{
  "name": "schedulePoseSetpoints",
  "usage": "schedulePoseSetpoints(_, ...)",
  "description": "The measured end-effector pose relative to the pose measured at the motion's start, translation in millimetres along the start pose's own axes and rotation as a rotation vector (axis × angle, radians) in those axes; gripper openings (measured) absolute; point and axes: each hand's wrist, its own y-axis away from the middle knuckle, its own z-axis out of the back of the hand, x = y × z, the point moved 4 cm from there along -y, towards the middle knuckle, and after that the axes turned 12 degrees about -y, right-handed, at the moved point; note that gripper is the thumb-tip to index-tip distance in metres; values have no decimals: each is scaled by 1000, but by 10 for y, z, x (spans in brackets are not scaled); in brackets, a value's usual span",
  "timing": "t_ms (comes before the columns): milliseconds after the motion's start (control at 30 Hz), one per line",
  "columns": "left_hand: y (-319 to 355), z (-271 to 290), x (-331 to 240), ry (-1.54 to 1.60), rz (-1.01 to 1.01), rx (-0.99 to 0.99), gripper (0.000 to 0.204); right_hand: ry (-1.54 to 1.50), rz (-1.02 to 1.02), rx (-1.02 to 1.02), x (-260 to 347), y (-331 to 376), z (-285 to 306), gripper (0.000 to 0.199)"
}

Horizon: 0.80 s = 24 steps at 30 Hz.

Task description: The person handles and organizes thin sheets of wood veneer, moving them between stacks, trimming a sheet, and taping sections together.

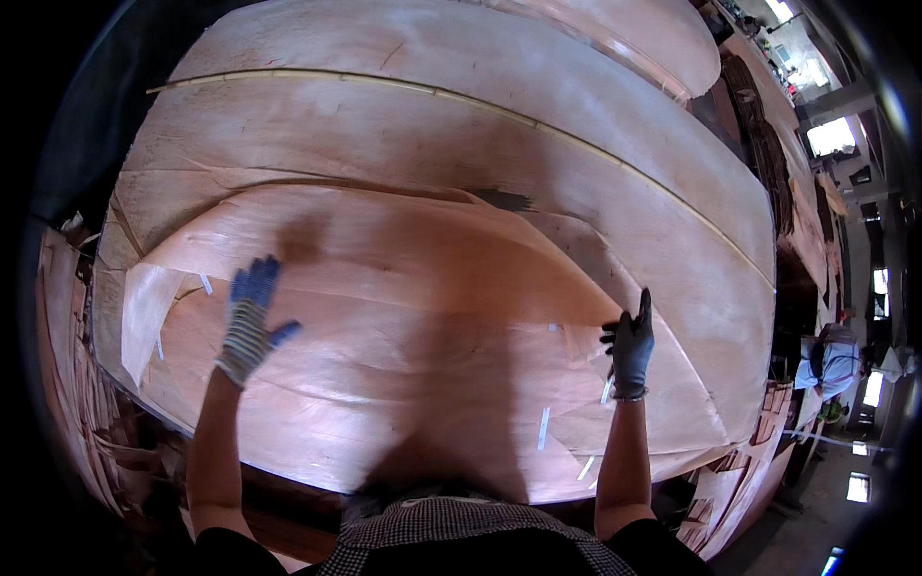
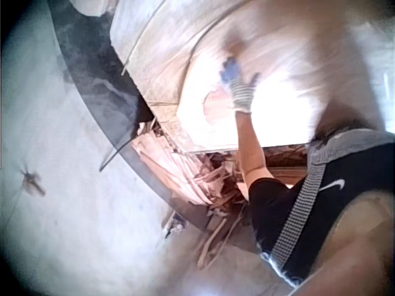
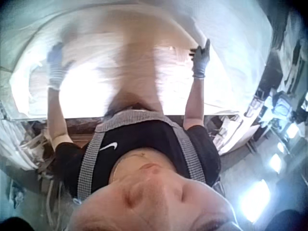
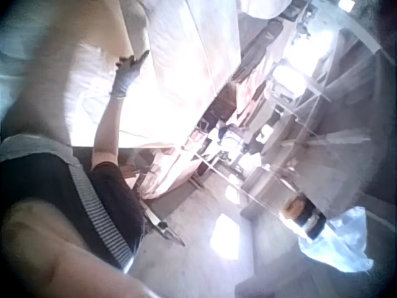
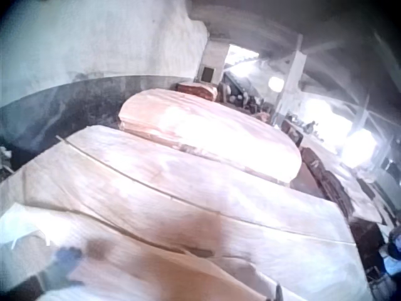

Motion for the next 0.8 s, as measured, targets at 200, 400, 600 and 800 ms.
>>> schedulePoseSetpoints(200, -253, -409, -206, -63, -10, 189, 110, -241, -179, 233, -416, -115, 76, 39)
schedulePoseSetpoints(400, -456, -395, -123, -158, 4, 176, 57, -198, 122, 274, 814, -979, -229, 29)
schedulePoseSetpoints(600, -976, 443, 459, -207, 230, -474, 18, -282, 446, 207, 1580, -1579, -538, 31)
schedulePoseSetpoints(800, -865, -131, -210, -212, 33, -478, 27, -118, -52, 2, -4, -2102, 48, 31)
